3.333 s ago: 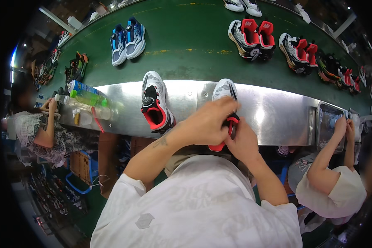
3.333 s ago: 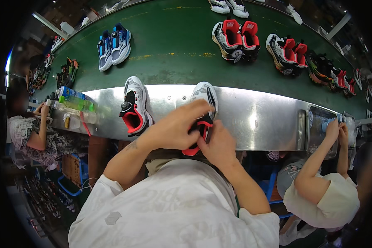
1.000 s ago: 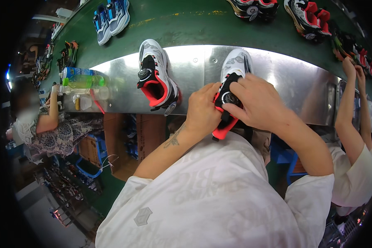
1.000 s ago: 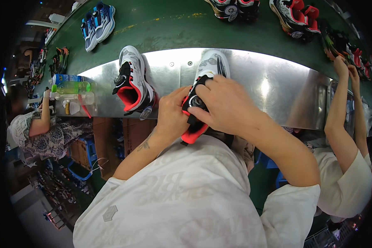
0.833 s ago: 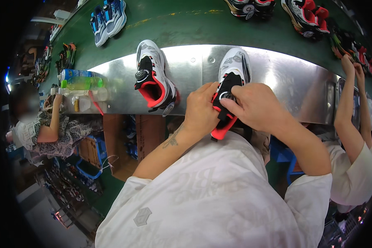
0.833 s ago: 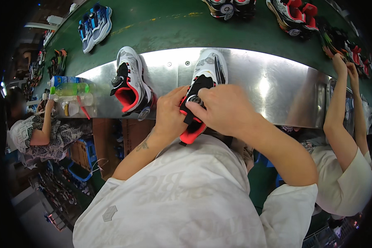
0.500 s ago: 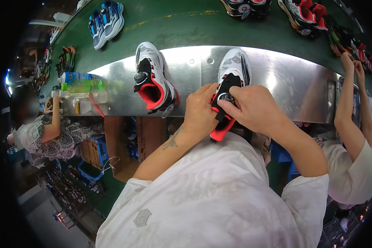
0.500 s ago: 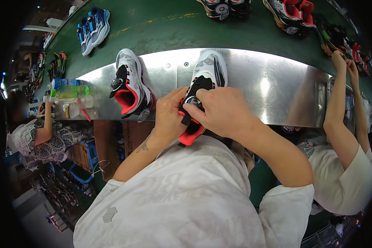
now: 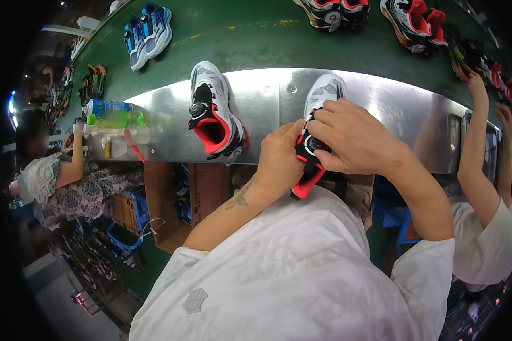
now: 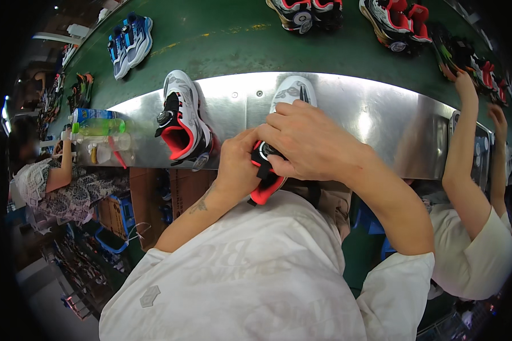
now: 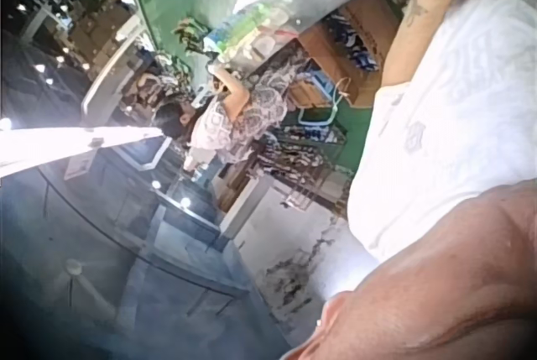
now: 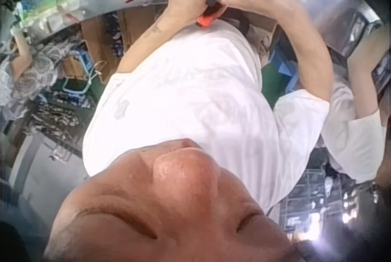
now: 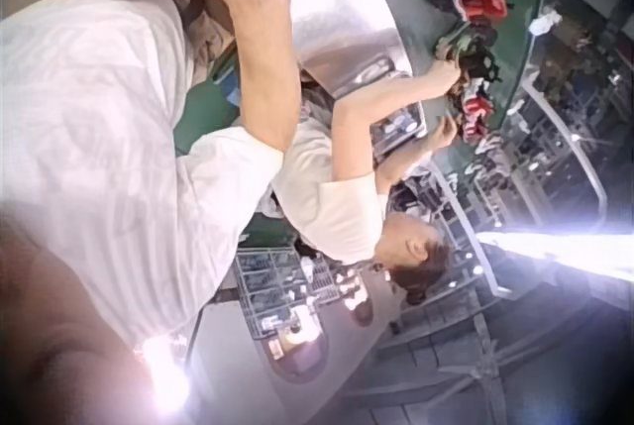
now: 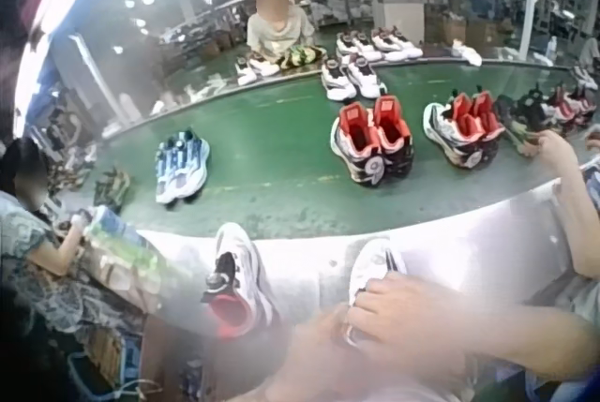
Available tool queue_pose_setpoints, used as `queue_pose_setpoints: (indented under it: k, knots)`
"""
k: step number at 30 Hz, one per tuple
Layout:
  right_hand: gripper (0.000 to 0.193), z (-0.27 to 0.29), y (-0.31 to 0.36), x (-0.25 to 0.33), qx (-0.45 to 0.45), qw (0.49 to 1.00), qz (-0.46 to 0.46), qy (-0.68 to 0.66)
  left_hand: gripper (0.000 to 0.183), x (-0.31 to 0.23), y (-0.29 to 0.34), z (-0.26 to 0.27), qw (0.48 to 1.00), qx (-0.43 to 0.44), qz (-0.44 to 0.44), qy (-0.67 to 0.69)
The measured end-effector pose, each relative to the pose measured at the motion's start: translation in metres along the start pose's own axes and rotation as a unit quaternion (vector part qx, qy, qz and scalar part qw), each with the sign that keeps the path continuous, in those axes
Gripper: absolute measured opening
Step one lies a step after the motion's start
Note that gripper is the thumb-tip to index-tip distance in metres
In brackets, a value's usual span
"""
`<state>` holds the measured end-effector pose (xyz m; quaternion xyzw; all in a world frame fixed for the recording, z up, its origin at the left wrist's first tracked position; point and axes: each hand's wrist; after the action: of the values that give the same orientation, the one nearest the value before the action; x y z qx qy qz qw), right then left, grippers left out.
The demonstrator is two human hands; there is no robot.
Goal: The person repeatedly picks up shoes from a conveyor belt and tightens the dial lacing system on each shoe. They handle multiple pairs of different colored sneakers, rotating the dial to tighten the laces, then placing the shoes back on the belt.
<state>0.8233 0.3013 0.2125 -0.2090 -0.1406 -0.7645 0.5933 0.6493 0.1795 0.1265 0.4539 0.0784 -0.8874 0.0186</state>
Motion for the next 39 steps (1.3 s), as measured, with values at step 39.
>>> queue_pose_setpoints:
  k: [39]
  knots:
    - [0.080,-0.057,0.036,0.050,-0.179,0.942,-0.274,-0.070,0.066,-0.020,0.040,0.105,0.975,-0.117,-0.071,-0.176]
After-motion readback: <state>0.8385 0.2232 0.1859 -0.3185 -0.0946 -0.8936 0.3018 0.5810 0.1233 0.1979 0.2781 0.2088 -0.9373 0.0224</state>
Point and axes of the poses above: each hand's wrist, its own y-axis away from the middle knuckle, its own z-axis out of the back of the hand, x = y × z, and after that the axes turned 5 degrees about -y, right-handed
